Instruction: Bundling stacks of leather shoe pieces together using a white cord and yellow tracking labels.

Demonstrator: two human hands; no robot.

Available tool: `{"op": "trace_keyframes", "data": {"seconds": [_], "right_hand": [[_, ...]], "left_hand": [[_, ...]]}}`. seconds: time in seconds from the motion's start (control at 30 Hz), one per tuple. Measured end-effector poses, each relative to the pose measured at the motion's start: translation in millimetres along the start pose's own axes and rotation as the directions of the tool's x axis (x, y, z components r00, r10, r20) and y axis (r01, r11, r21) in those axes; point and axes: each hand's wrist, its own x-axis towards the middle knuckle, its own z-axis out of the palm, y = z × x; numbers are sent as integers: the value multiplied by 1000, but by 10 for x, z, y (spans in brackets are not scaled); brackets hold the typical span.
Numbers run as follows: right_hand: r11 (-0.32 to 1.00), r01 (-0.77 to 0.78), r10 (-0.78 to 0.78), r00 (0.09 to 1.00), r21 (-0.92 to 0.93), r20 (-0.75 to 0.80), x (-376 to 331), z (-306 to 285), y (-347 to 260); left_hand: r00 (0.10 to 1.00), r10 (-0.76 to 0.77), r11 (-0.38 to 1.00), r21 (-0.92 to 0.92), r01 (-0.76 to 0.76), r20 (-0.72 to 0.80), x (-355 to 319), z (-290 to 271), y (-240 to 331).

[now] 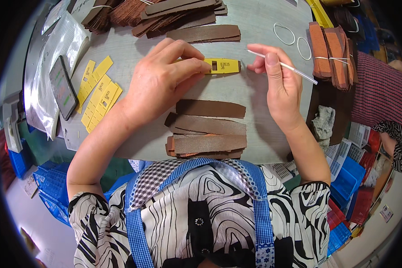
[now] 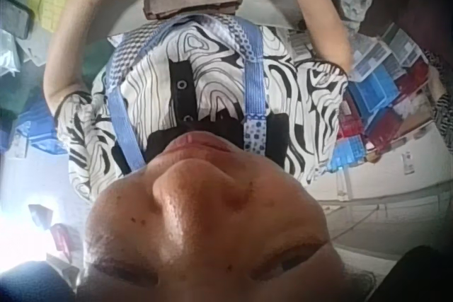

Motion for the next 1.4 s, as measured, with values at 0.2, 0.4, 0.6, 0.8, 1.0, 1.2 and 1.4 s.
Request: {"op": "trace_keyframes", "data": {"seconds": [0.2, 0.4, 0.6, 0.8, 1.0, 1.2, 1.4], "right_hand": [[995, -98, 98, 995, 10, -3, -52, 17, -35], [993, 44, -33, 995, -107, 95, 16, 78, -70], [924, 270, -224, 956, -271, 188, 133, 271, -115], [862, 335, -267, 938, -380, 221, 128, 254, -170], [957, 170, -96, 950, -235, 298, 154, 296, -234], [806, 403, -342, 915, -434, 214, 568, 291, 8], [677, 443, -391, 893, -587, 224, 633, 407, 127]], "left_hand": [[999, 41, 999, 32, -41, -5, 1, 73, -57], [1000, 8, 1000, 29, -8, 29, -11, 69, -61], [999, 28, 999, 18, -28, 19, 17, 71, -50], [1000, 29, 999, 31, -29, 10, -6, 86, -47], [999, 37, 999, 16, -37, 3, -24, 90, -74], [986, 29, 989, -148, -5, 163, -109, 29, 148], [970, -10, 953, -291, 82, 242, -186, -56, 254]]}}
